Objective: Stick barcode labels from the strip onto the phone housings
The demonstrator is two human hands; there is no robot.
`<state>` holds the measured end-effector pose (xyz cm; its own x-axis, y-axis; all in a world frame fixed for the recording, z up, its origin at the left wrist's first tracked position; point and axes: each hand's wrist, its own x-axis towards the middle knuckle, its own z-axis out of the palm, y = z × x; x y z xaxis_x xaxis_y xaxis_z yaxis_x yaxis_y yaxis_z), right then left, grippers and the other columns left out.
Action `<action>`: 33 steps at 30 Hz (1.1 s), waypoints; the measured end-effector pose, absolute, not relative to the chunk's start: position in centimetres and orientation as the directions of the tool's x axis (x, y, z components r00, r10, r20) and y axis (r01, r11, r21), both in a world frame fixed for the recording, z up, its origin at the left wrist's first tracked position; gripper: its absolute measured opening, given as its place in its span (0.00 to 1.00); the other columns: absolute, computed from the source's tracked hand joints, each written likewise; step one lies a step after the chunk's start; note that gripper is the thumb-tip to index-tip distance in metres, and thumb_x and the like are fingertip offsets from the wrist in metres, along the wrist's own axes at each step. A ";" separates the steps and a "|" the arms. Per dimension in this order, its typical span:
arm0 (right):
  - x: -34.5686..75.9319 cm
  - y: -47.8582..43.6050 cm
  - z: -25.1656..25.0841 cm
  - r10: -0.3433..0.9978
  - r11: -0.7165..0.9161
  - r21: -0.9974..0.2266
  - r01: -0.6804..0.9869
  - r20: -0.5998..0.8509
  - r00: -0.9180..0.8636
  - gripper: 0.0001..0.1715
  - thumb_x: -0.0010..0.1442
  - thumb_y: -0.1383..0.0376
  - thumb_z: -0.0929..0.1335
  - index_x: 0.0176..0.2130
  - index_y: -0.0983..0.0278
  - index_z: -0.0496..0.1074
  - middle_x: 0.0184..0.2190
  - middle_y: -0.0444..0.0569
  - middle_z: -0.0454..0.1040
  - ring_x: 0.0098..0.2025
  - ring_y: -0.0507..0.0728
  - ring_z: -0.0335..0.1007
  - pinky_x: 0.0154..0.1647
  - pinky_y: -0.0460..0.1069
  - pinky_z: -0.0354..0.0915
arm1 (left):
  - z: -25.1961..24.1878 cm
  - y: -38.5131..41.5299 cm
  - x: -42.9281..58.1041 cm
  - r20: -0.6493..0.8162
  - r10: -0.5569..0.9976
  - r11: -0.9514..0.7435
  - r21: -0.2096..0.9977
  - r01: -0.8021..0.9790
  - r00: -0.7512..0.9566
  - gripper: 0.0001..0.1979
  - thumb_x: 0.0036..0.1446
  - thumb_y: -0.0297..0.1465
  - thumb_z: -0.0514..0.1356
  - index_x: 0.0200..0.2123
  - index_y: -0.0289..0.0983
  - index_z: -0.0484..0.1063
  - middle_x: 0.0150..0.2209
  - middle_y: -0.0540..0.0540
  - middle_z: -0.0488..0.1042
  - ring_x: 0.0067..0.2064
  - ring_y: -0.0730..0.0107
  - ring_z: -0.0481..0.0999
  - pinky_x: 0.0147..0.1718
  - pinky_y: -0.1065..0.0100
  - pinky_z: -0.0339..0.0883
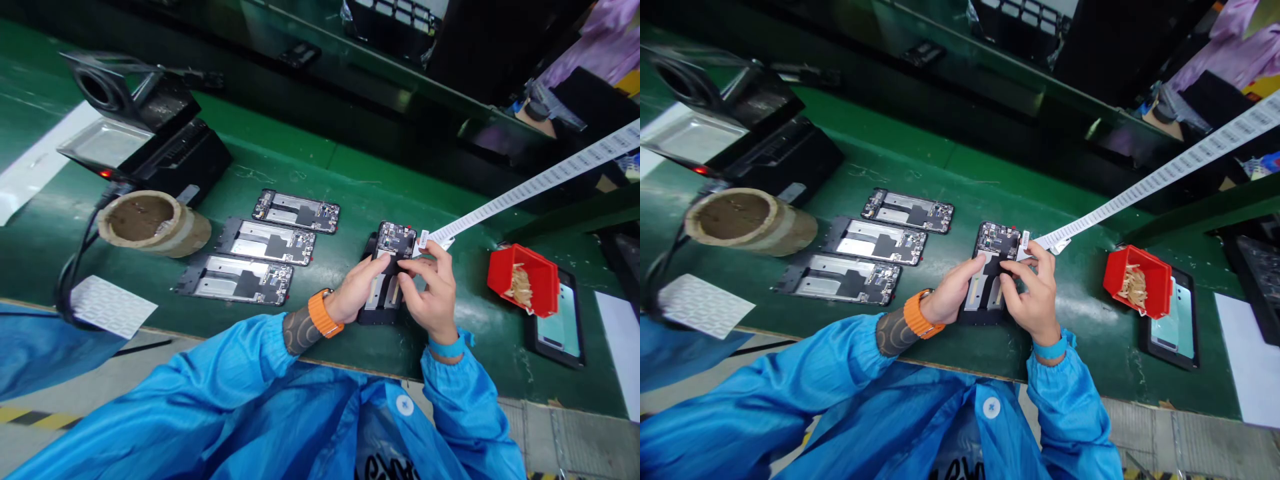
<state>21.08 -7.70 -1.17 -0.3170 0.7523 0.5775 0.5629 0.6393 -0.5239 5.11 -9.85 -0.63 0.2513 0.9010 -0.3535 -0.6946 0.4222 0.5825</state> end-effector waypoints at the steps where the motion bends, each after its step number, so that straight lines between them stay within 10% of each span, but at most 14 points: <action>1: 21.1 -7.7 -1.1 0.756 0.636 -0.527 0.564 0.572 -0.318 0.09 0.61 0.69 0.70 0.42 0.60 0.79 0.57 0.56 0.67 0.48 0.62 0.74 0.43 0.59 0.76 | -0.6 -9.9 5.1 -0.338 0.902 0.426 0.591 -0.685 0.269 0.31 0.49 0.46 0.71 0.51 0.32 0.78 0.40 0.43 0.83 0.38 0.60 0.81 0.36 0.65 0.73; 11: 21.3 -7.6 -0.9 0.749 0.647 -0.532 0.546 0.580 -0.321 0.07 0.61 0.68 0.70 0.41 0.60 0.77 0.53 0.55 0.70 0.50 0.63 0.73 0.50 0.62 0.74 | -1.0 -9.9 5.1 -0.311 0.899 0.437 0.627 -0.645 0.307 0.34 0.50 0.44 0.70 0.56 0.32 0.74 0.37 0.43 0.82 0.32 0.61 0.80 0.34 0.63 0.73; 23: 20.7 -7.5 -1.1 0.781 0.595 -0.579 0.557 0.581 -0.229 0.15 0.60 0.71 0.70 0.48 0.60 0.74 0.52 0.55 0.68 0.46 0.59 0.75 0.47 0.60 0.76 | -1.2 -9.0 4.8 -0.422 0.799 0.589 0.403 -0.701 0.429 0.36 0.72 0.49 0.39 0.58 0.31 0.75 0.45 0.37 0.83 0.49 0.53 0.82 0.54 0.56 0.71; 33: 20.6 -7.3 -1.5 0.805 0.549 -0.593 0.589 0.566 -0.180 0.15 0.61 0.70 0.69 0.48 0.61 0.74 0.55 0.57 0.66 0.47 0.60 0.74 0.50 0.61 0.75 | -2.0 -9.2 4.7 -0.371 0.816 0.576 0.463 -0.674 0.442 0.36 0.68 0.55 0.46 0.60 0.34 0.74 0.47 0.38 0.82 0.53 0.51 0.80 0.58 0.54 0.68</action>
<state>20.57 -7.30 -1.48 -0.1802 0.8047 0.5657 0.5885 0.5490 -0.5935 4.75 -9.20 -1.99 0.4422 0.8164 -0.3714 -0.6741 0.5757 0.4629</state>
